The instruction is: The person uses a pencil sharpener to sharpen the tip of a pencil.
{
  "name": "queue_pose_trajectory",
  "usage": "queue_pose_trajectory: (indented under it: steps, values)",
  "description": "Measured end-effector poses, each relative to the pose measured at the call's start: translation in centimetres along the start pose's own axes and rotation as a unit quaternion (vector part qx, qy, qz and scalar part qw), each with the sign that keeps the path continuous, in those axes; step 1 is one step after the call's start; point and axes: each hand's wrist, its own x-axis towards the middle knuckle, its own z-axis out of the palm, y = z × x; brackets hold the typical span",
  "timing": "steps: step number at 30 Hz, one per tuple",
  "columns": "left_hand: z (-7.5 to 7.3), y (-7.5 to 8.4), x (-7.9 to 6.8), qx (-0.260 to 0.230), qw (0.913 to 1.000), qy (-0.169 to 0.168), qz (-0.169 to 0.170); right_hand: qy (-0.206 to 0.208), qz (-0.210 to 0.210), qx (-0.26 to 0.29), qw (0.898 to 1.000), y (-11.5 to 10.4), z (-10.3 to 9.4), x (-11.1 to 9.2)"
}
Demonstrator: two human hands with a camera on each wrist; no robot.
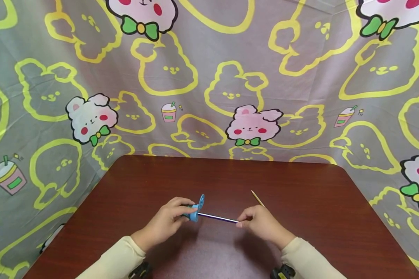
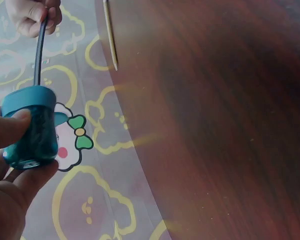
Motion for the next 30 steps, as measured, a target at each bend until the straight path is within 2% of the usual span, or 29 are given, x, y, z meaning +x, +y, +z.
queue_pose_trajectory:
  steps: [2,4,6,8,9,11,14,16,18,19,21,22,23,24,25,27,28,29,30]
  values:
    - [0.1,-0.1,-0.1,0.021,0.9992,0.013,0.032,-0.038,0.059,0.050,0.996,0.0,-0.3,0.1]
    - [0.1,-0.1,-0.2,0.029,0.9981,0.022,0.049,-0.047,0.067,0.065,0.995,0.1,-0.3,0.0]
    - [0.2,-0.2,-0.2,0.028,0.9979,0.028,0.052,-0.022,0.025,0.013,0.999,0.1,-0.1,-0.1]
    - [0.2,-0.3,-0.2,0.016,0.9987,0.030,0.037,0.028,-0.037,-0.072,0.996,0.2,0.3,-0.1]
    - [0.3,-0.4,-0.2,0.006,0.9993,0.029,0.024,0.061,-0.076,-0.121,0.988,0.2,0.6,-0.1]
    - [0.3,-0.5,-0.1,-0.024,0.9993,0.024,-0.014,0.129,-0.151,-0.205,0.958,0.4,1.0,0.0]
    - [0.1,-0.5,0.0,-0.079,0.9936,0.018,-0.079,0.194,-0.246,-0.265,0.912,0.7,1.3,0.2]
    - [0.0,-0.4,0.0,-0.115,0.9859,0.013,-0.120,0.222,-0.293,-0.284,0.886,0.8,1.5,0.4]
    - [0.0,-0.3,0.1,-0.137,0.9795,0.011,-0.147,0.242,-0.324,-0.292,0.867,0.9,1.6,0.5]
    - [0.0,-0.2,0.1,-0.143,0.9777,0.011,-0.154,0.248,-0.332,-0.294,0.861,1.0,1.7,0.5]
    - [0.0,-0.1,0.1,-0.142,0.9773,0.008,-0.157,0.255,-0.337,-0.291,0.858,1.0,1.8,0.6]
    - [0.0,-0.1,0.0,-0.134,0.9792,0.007,-0.152,0.252,-0.334,-0.285,0.862,1.0,1.8,0.6]
    - [0.1,-0.1,0.0,-0.125,0.9815,0.007,-0.144,0.242,-0.327,-0.273,0.872,0.9,1.8,0.5]
    - [0.1,-0.1,-0.1,-0.113,0.9847,0.007,-0.132,0.224,-0.313,-0.254,0.887,0.9,1.8,0.5]
    - [0.2,-0.2,-0.2,-0.099,0.9883,0.011,-0.116,0.197,-0.289,-0.227,0.909,0.8,1.7,0.4]
    - [0.3,-0.3,-0.4,-0.063,0.9947,0.019,-0.079,0.122,-0.210,-0.144,0.959,0.6,1.5,0.5]
    - [0.3,-0.3,-0.5,-0.048,0.9966,0.025,-0.062,0.083,-0.157,-0.096,0.979,0.4,1.4,0.5]
    - [0.4,-0.4,-0.6,-0.035,0.9978,0.030,-0.047,0.052,-0.105,-0.055,0.992,0.3,1.2,0.6]
    - [0.4,-0.5,-0.7,-0.025,0.9984,0.035,-0.036,0.028,-0.058,-0.025,0.998,0.1,1.0,0.7]
